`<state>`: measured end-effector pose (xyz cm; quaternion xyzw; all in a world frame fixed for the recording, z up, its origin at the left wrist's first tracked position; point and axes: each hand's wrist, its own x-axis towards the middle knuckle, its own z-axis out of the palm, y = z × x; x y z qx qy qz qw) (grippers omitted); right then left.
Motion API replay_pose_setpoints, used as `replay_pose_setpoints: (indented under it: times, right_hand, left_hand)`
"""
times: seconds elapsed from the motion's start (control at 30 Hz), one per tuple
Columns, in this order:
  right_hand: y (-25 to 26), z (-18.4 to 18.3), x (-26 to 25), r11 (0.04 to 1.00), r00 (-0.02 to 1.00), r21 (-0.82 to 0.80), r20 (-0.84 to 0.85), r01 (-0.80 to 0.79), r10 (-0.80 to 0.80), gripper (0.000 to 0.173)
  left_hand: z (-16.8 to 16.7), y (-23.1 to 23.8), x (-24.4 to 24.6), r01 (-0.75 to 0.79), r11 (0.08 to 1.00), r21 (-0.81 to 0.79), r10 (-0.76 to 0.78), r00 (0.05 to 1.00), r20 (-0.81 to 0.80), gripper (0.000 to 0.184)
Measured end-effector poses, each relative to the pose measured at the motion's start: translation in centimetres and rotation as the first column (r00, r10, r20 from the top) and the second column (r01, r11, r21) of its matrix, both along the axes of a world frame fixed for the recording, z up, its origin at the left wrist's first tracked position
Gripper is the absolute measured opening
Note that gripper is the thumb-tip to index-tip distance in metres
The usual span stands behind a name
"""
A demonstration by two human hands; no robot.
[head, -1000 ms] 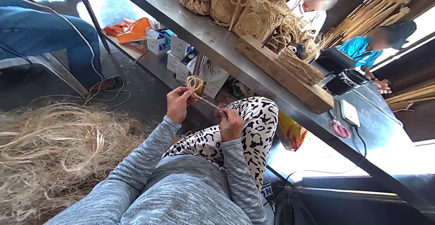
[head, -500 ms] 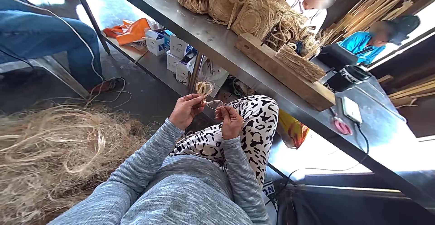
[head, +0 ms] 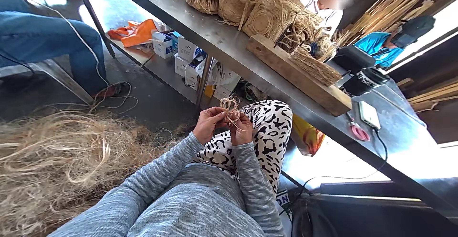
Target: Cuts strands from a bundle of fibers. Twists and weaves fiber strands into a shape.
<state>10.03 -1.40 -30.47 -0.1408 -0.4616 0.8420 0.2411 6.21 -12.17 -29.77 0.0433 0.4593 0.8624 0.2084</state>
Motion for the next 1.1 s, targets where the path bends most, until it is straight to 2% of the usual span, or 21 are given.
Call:
replay_pose_setpoints:
  times: [0.17,0.4,0.73,1.1]
  right_hand:
    - [0.0,0.0,0.0,1.000,1.000,-0.010,0.019,-0.015,0.015,0.019]
    - [0.2,-0.3,-0.2,0.994,0.995,0.111,0.099,-0.019,0.008,0.012]
    - [0.4,-0.8,-0.1,0.959,0.997,0.275,0.020,0.065,-0.074,0.012]
    - [0.5,-1.3,-0.5,0.982,0.999,0.186,0.022,0.037,-0.041,0.016]
  left_hand:
    - [-0.5,0.4,0.0,-0.044,0.999,0.003,0.044,0.999,-0.012,0.009]
    - [-0.9,0.5,0.0,-0.040,0.999,-0.027,0.038,0.997,-0.071,0.009]
    - [-0.8,0.5,0.3,-0.038,0.999,-0.023,0.035,0.994,-0.107,0.010]
    - [-0.6,0.4,0.3,-0.012,0.999,-0.048,0.008,0.996,-0.091,0.008]
